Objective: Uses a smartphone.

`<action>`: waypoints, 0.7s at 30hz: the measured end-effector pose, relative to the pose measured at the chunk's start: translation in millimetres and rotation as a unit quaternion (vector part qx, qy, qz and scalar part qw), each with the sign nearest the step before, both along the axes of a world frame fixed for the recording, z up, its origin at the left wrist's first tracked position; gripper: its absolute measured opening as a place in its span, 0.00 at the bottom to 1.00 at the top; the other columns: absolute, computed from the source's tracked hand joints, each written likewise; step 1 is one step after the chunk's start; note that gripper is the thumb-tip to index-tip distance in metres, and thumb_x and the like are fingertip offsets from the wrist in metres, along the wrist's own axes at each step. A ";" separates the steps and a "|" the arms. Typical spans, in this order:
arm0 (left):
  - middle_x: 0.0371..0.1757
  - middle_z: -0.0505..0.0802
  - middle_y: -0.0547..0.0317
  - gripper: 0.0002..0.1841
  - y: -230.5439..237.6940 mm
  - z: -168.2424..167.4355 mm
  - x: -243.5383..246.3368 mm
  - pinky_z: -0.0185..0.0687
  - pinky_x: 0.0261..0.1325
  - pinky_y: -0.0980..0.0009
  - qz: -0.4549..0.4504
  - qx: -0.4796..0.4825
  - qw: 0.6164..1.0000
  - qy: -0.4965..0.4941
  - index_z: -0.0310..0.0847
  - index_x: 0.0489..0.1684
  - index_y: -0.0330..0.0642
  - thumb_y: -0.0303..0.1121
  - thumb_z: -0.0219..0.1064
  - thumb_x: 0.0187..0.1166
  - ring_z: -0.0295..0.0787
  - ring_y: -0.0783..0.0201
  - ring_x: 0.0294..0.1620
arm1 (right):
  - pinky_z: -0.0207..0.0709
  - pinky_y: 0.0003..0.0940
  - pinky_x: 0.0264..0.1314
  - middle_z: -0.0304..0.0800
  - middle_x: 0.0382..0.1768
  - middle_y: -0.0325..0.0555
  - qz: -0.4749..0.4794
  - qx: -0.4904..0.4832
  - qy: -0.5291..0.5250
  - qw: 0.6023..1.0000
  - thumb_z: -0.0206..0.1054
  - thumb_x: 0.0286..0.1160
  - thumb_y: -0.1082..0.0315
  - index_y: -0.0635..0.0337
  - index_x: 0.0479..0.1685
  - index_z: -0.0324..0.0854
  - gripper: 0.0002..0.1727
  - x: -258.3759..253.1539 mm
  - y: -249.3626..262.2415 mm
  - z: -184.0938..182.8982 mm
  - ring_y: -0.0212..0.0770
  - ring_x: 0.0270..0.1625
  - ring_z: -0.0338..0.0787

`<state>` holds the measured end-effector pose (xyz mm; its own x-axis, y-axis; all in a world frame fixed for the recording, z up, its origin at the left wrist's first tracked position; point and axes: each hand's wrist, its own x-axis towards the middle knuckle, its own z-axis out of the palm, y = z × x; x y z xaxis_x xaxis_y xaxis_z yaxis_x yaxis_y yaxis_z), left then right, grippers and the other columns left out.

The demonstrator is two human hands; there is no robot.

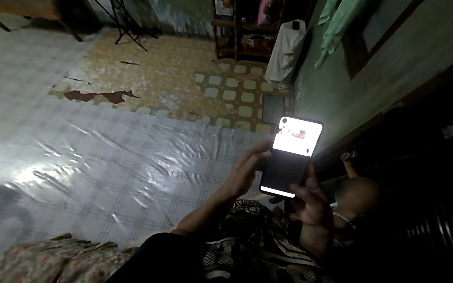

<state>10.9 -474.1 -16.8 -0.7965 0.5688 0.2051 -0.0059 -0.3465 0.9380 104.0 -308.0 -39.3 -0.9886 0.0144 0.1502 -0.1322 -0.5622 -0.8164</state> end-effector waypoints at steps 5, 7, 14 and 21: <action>0.59 0.89 0.64 0.26 0.3 1.2 3.1 0.84 0.50 0.78 0.007 -0.019 1.000 0.011 0.72 0.77 0.37 0.37 0.46 0.83 0.87 0.78 0.48 | 0.94 0.45 0.47 0.89 0.63 0.41 -0.003 0.012 0.015 1.000 0.66 0.72 0.71 0.45 0.85 0.59 0.37 3.6 -0.4 -1.4 0.44 0.56 0.94; 0.59 0.90 0.64 0.26 1.7 1.3 3.4 0.85 0.50 0.78 0.003 -0.014 1.000 0.009 0.73 0.76 0.38 0.36 0.46 0.83 0.87 0.78 0.48 | 0.94 0.45 0.46 0.89 0.62 0.42 -0.006 0.008 0.009 1.000 0.65 0.71 0.73 0.47 0.84 0.59 0.37 5.1 -0.6 -1.1 0.44 0.55 0.95; 0.54 0.90 0.65 0.26 3.4 0.3 6.3 0.83 0.44 0.80 0.011 -0.027 1.000 -0.006 0.75 0.74 0.38 0.34 0.45 0.80 0.86 0.80 0.42 | 0.94 0.44 0.46 0.91 0.60 0.41 -0.020 0.015 -0.008 1.000 0.65 0.69 0.74 0.51 0.79 0.62 0.34 10.0 -1.4 -0.7 0.43 0.53 0.95; 0.55 0.90 0.64 0.26 4.5 0.6 6.4 0.83 0.45 0.79 0.009 -0.033 0.999 0.000 0.75 0.75 0.38 0.34 0.44 0.80 0.86 0.79 0.45 | 0.94 0.44 0.46 0.90 0.59 0.41 -0.023 0.010 -0.024 0.999 0.64 0.68 0.76 0.51 0.79 0.61 0.35 12.1 -1.7 0.5 0.44 0.53 0.95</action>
